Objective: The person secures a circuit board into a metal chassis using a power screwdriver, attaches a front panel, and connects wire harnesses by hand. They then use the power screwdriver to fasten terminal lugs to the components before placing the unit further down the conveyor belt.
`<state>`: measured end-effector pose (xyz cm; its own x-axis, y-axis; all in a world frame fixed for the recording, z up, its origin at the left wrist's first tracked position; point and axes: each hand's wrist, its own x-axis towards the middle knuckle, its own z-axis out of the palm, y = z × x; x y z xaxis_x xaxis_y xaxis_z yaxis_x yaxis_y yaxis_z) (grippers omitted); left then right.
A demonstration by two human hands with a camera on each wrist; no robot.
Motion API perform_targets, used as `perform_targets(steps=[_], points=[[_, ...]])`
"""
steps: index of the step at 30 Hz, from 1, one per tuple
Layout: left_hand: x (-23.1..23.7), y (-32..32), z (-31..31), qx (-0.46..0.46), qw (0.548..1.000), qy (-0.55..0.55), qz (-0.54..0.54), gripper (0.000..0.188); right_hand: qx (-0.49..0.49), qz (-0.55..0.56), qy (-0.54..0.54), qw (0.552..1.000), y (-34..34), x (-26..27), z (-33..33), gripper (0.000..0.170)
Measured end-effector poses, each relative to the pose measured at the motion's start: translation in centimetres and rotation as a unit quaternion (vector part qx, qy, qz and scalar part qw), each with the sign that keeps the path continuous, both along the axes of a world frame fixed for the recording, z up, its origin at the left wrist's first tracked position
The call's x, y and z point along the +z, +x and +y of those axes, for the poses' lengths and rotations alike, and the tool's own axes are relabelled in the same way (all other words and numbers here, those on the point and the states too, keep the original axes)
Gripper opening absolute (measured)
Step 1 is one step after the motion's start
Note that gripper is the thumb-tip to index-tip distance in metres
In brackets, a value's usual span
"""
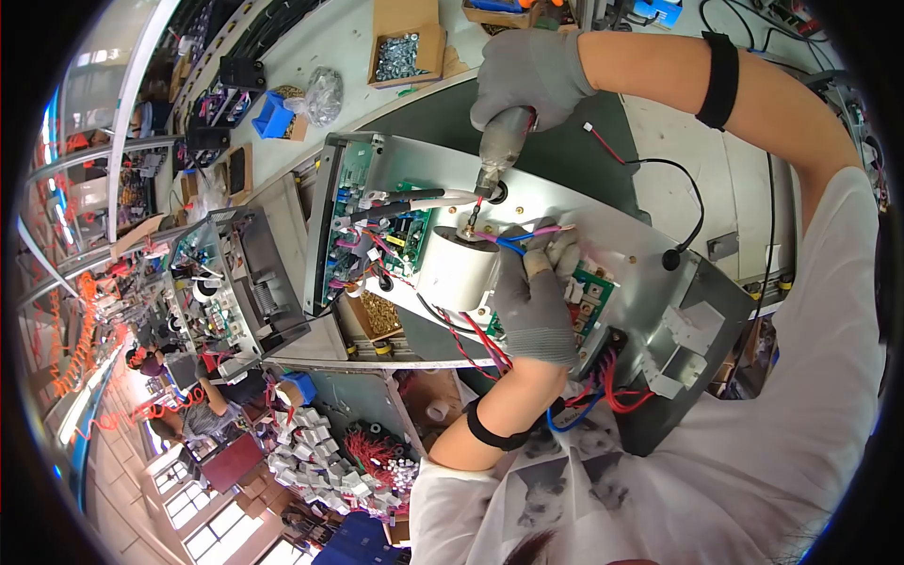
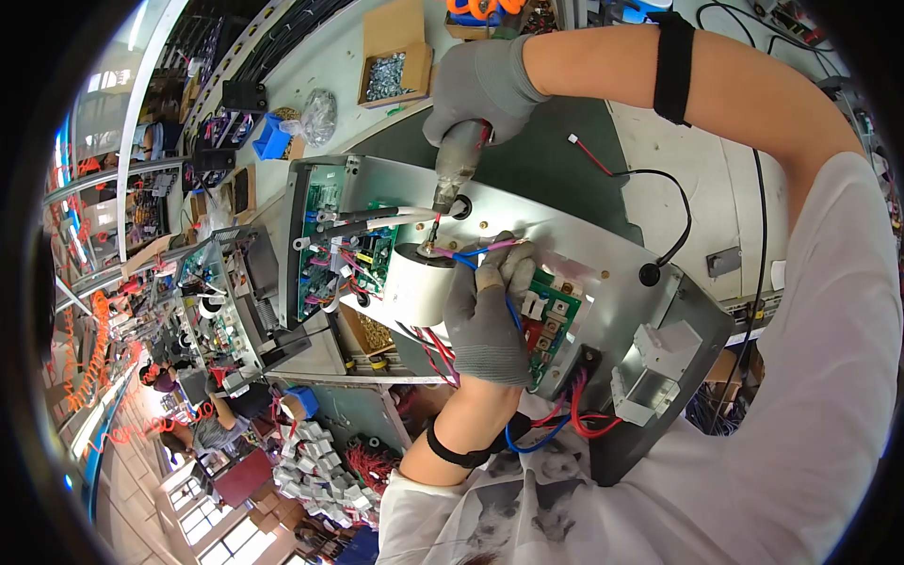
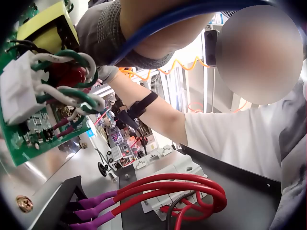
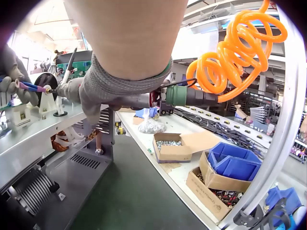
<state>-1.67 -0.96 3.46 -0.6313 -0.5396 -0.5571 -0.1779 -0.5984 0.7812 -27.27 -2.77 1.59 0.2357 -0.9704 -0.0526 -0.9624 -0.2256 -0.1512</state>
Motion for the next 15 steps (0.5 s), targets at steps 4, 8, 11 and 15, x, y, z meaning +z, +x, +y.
perform_targets(steps=[4,8,11,15], points=[[0.8,0.0,-0.1,-0.004,1.0,0.021,-0.016,0.026,-0.018,-0.018,-0.013,1.0,0.2,-0.1,0.8,0.046],[0.3,1.7,-1.4,-0.083,0.996,0.021,-0.02,0.031,-0.026,0.023,-0.033,0.999,-0.6,-0.5,1.4,0.057],[0.7,2.0,-1.1,-0.021,0.999,0.007,-0.033,0.021,-0.01,0.064,-0.055,0.996,-0.8,-0.9,1.5,0.056],[0.0,3.4,-2.0,-0.057,0.998,-0.015,-0.001,0.029,0.007,0.092,-0.08,0.993,-0.4,-0.7,1.9,0.057]])
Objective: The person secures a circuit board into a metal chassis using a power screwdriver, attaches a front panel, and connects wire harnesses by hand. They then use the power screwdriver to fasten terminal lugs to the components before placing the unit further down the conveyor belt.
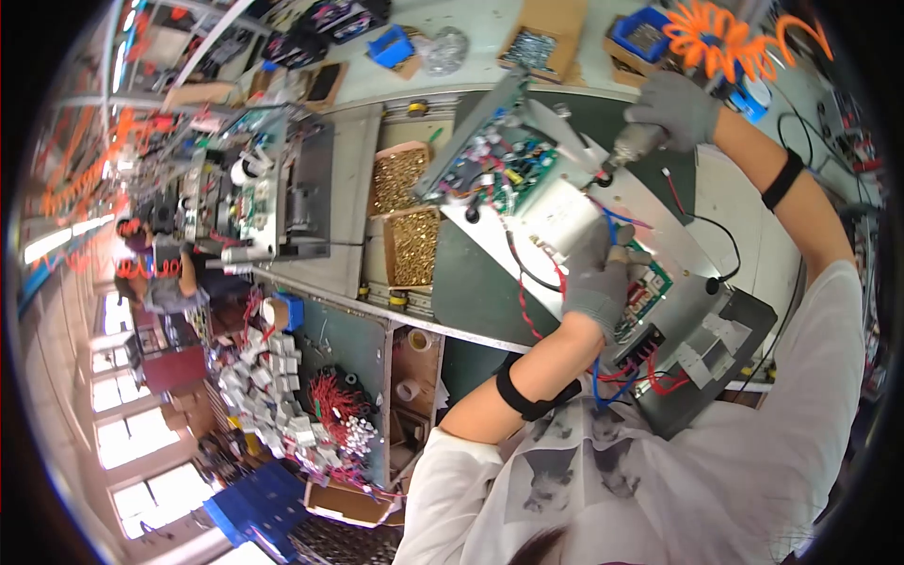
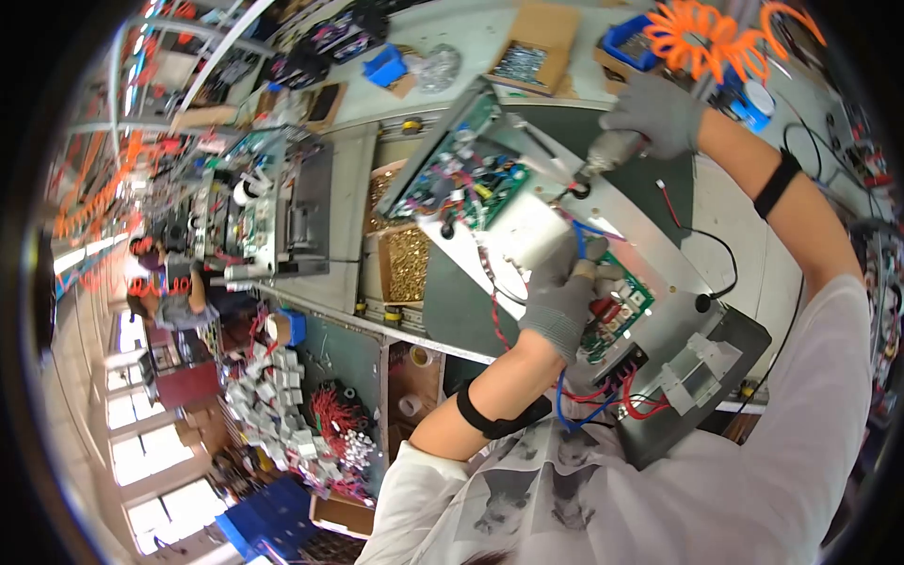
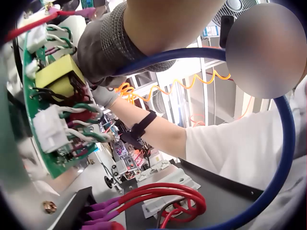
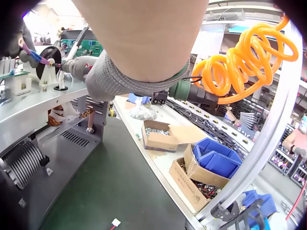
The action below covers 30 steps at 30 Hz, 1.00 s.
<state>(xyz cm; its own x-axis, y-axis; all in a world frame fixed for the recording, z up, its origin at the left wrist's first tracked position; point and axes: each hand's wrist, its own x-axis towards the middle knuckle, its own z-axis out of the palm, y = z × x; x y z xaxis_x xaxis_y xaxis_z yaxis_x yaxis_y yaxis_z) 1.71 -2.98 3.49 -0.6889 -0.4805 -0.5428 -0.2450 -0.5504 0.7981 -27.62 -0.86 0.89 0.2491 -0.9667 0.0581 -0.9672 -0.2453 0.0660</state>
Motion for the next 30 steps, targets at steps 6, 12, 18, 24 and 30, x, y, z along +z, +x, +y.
perform_targets(steps=[6,12,18,24,30], points=[[1.2,8.4,-2.4,-0.074,0.949,-0.306,0.015,0.033,-0.029,0.019,0.046,0.998,1.3,2.1,-0.6,0.052],[-5.9,12.4,-4.5,0.069,0.926,-0.336,-0.158,0.053,-0.114,0.08,0.054,0.989,-0.6,1.2,0.6,0.039],[-10.2,19.2,-4.9,0.107,0.957,0.199,-0.181,0.04,-0.286,0.1,0.047,0.952,0.9,7.1,5.6,0.032],[-15.5,22.9,-6.0,-0.377,0.83,-0.063,-0.407,0.023,-0.392,0.068,0.006,0.917,4.2,11.1,10.0,0.034],[-1.3,19.0,-5.7,-0.178,0.771,-0.6,-0.117,0.036,-0.357,0.124,-0.162,0.912,13.1,17.1,12.3,0.043]])
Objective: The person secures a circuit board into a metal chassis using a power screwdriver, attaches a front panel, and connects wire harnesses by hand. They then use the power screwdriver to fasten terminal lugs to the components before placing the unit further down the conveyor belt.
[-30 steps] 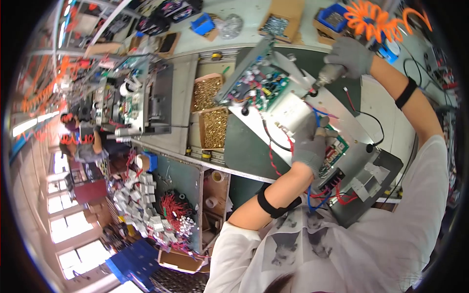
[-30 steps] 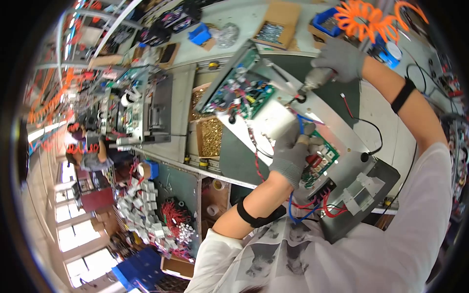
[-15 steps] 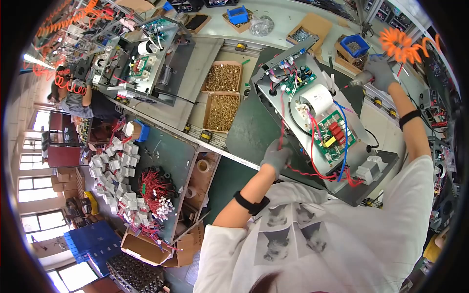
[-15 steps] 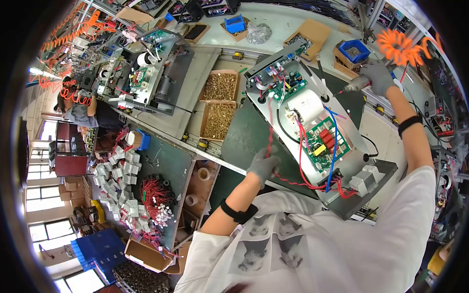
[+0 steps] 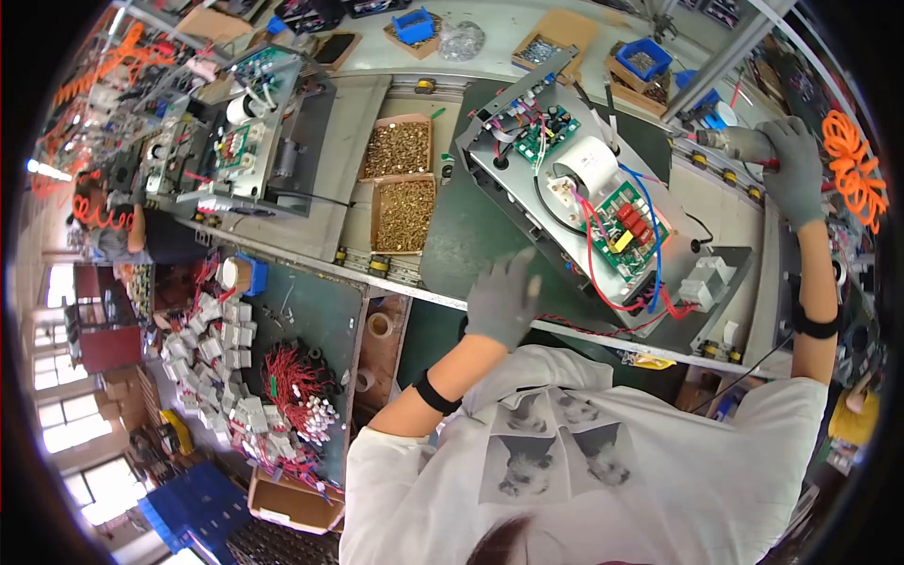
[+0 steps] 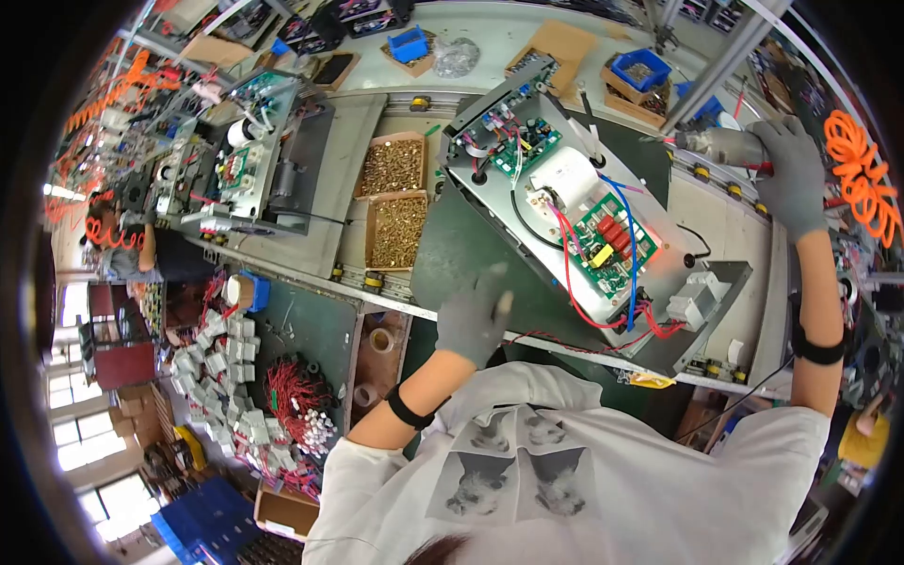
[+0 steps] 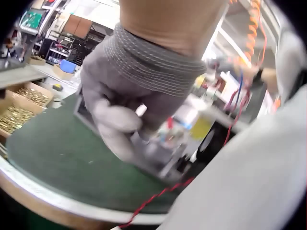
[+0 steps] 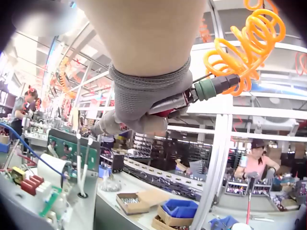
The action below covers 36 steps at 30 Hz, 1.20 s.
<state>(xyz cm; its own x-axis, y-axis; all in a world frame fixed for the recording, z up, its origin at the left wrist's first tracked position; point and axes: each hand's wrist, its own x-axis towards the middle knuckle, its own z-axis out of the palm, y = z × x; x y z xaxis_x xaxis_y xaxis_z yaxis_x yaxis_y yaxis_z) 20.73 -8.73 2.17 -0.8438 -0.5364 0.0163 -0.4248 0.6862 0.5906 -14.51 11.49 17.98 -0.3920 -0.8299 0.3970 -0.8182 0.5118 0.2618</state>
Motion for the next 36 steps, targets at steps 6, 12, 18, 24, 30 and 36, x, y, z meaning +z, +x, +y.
perform_targets(steps=[6,12,18,24,30,36], points=[[8.8,-4.0,1.7,-0.131,0.912,-0.273,0.278,0.051,0.052,-0.047,0.094,0.993,17.0,3.3,-4.6,0.035],[7.1,-0.1,-5.2,-0.315,0.938,0.123,0.07,0.054,0.074,0.027,0.021,0.997,27.1,0.6,-9.0,0.027],[7.0,1.3,-11.6,-0.361,0.842,0.396,-0.058,0.044,-0.104,-0.421,-0.468,0.77,35.6,-9.4,-11.4,0.058],[-0.9,2.4,-11.3,-0.649,0.608,0.45,-0.082,0.033,0.261,-0.683,-0.541,0.416,35.4,-10.3,-18.2,0.04],[-6.0,-2.0,-19.3,-0.423,0.706,0.557,-0.112,0.029,0.2,-0.657,-0.602,0.407,36.2,-9.5,-17.3,0.029],[-24.4,2.4,-30.7,-0.043,0.929,0.032,-0.366,0.065,0.113,-0.502,-0.726,0.457,36.7,-8.8,-13.5,0.035]])
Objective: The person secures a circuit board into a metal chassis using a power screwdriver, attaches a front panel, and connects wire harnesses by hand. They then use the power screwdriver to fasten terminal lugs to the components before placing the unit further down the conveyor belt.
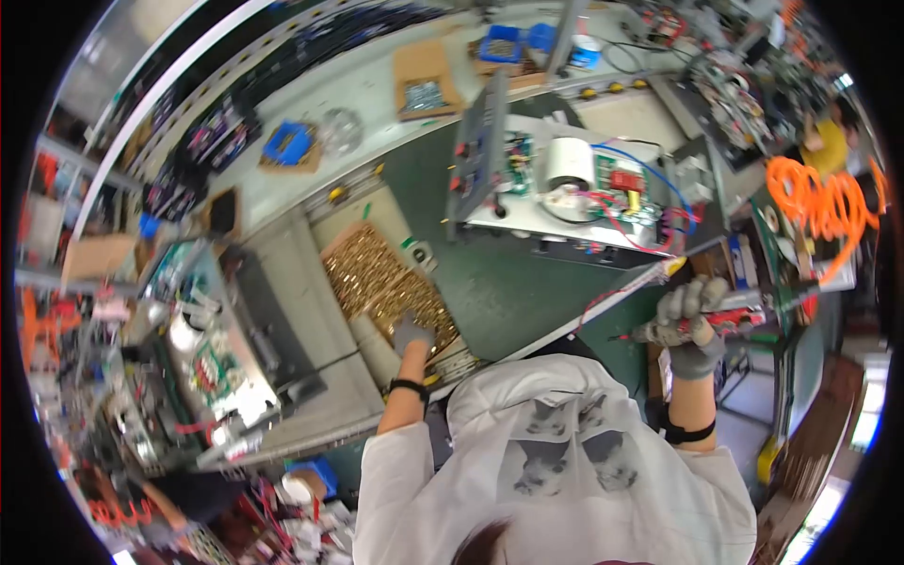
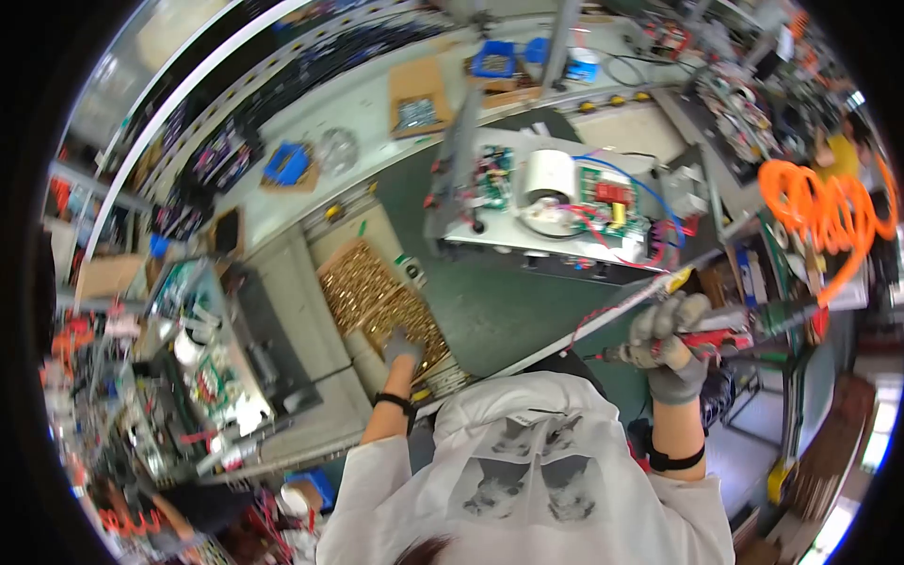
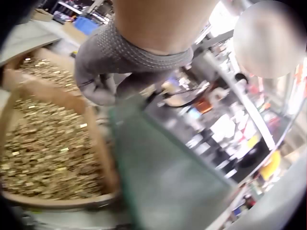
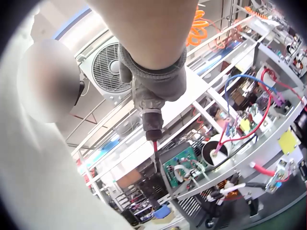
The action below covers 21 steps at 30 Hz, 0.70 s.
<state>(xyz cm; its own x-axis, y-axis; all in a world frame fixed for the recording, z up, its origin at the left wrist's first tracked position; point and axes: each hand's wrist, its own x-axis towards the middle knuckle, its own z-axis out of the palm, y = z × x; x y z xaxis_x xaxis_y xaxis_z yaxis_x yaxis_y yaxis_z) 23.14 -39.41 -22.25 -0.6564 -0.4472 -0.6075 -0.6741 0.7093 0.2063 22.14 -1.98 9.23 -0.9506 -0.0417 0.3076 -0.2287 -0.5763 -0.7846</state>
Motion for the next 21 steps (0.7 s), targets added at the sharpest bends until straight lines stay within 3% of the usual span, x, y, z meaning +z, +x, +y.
perform_targets(steps=[1,2,4,6,7,12,15,17,18,20,21], points=[[2.5,0.8,1.1,0.01,0.999,-0.026,-0.037,0.066,-0.013,-0.048,0.013,0.999,0.4,0.6,-0.3,0.032],[0.2,1.9,0.8,-0.023,0.999,-0.041,0.022,0.064,-0.036,-0.06,0.021,0.997,0.4,0.7,-0.4,0.032],[-0.7,2.1,0.1,-0.006,0.998,0.05,0.032,0.057,-0.076,-0.106,0.018,0.991,0.6,0.8,-0.6,0.033],[-1.4,2.5,-0.3,-0.031,0.994,0.075,0.077,0.05,-0.07,-0.123,0.017,0.99,0.7,0.0,-0.2,0.033],[-0.6,2.0,-0.2,-0.049,0.996,0.065,0.023,0.044,-0.062,-0.12,0.001,0.991,0.5,-0.7,0.0,0.033],[-2.2,2.2,-1.6,-0.083,0.993,0.084,0.029,0.029,-0.066,-0.091,-0.007,0.994,0.0,-1.4,-1.0,0.027],[-3.1,2.5,-1.8,-0.091,0.985,0.087,0.114,0.029,-0.034,-0.13,0.008,0.991,0.0,-1.1,-1.4,0.024],[0.6,1.8,-0.9,-0.071,0.997,0.004,-0.024,0.03,-0.025,-0.125,-0.007,0.992,-0.1,-1.0,-1.7,0.021],[1.2,1.9,-0.7,-0.073,0.997,0.007,-0.022,0.03,-0.038,-0.119,0.004,0.992,-0.2,-1.1,-1.8,0.021],[1.8,1.9,-0.6,0.041,0.996,0.054,-0.054,0.034,-0.026,-0.113,0.004,0.993,-0.5,-1.1,-1.6,0.02],[1.4,1.7,-0.9,0.044,0.996,0.055,-0.051,0.034,-0.018,-0.108,0.001,0.994,-0.6,-1.1,-1.6,0.02]])
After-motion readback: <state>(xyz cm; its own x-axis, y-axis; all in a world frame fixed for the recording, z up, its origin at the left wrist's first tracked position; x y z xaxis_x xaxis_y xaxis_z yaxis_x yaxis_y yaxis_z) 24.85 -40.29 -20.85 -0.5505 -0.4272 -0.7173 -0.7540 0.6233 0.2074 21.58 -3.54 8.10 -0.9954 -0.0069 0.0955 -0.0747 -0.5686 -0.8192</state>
